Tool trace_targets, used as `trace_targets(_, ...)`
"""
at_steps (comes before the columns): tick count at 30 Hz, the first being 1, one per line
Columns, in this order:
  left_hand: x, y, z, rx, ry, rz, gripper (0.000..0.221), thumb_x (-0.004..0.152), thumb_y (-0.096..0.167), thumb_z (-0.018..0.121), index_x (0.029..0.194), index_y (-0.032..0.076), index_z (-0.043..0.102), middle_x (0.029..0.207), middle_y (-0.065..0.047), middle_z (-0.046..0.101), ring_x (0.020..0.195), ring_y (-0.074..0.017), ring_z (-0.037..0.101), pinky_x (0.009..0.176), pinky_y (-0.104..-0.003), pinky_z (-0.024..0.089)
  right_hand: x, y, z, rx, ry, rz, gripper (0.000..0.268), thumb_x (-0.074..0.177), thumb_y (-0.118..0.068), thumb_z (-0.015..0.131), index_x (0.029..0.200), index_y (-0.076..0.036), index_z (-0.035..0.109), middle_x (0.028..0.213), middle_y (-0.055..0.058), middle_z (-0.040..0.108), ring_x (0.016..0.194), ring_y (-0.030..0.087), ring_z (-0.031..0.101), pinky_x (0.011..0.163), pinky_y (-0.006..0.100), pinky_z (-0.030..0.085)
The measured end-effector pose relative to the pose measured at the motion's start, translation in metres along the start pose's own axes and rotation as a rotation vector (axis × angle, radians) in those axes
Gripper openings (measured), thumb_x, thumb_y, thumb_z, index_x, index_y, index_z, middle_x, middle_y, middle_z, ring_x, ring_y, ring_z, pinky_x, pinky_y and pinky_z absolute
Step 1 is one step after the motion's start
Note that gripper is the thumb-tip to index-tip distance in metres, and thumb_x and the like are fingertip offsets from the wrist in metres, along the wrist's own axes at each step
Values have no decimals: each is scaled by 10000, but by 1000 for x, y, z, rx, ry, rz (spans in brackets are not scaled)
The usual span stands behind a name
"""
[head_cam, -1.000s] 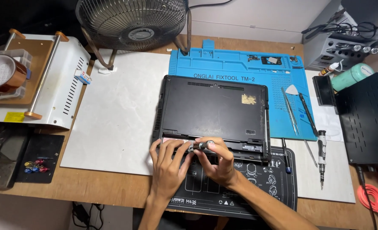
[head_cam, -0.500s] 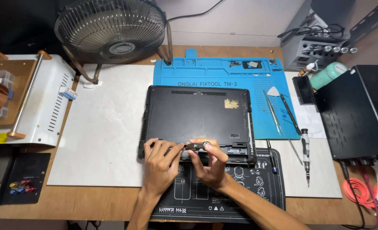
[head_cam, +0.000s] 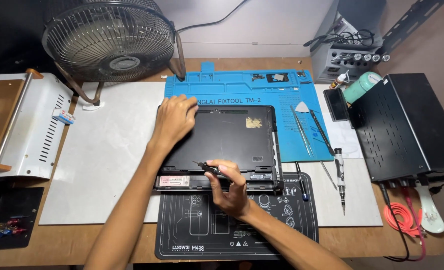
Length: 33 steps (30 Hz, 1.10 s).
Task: Unscrewing the back cover of a laptop and removing the internal battery.
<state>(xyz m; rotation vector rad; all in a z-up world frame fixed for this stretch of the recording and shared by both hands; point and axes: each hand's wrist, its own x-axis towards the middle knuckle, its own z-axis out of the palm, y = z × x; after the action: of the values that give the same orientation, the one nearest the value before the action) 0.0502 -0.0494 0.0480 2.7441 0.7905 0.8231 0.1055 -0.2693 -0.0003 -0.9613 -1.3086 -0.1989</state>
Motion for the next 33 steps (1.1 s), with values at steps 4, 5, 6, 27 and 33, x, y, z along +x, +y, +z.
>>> trace_targets(4,31,-36,38,86,-22,-5,167,944,158,600,943,163,767,742,-65,644,710,-294,656,738,-393,460,1,-1,-1,-6,-33,-14,441,888,105,688,1219,-14,423,1059,207,694,924,360,729,709,419,618)
trace_targets(5,37,-41,47,137,-28,0,165,939,176,600,931,152,763,774,-97,658,730,-326,671,741,-425,485,4,-2,0,0,-22,-38,426,888,101,691,1212,-5,435,1042,210,701,873,358,727,672,412,609)
trace_targets(6,40,-47,56,188,-37,5,168,934,195,600,920,141,759,806,-128,671,751,-357,687,745,-457,509,6,-4,1,6,-11,-59,412,889,97,695,1204,3,447,1024,213,708,822,356,725,634,405,601)
trace_targets(27,41,-63,39,-177,-137,-380,300,964,259,658,739,64,618,736,-167,660,771,-471,708,701,-568,551,8,-4,0,16,-61,-39,468,891,77,707,1235,-23,406,1010,197,719,768,316,710,582,373,600)
trace_targets(33,-3,-4,-85,-504,133,-146,159,1036,152,646,921,78,727,781,-102,658,774,-245,677,720,-366,538,-4,-2,3,12,-61,63,523,934,67,644,1349,25,329,1058,189,694,914,308,720,753,413,642)
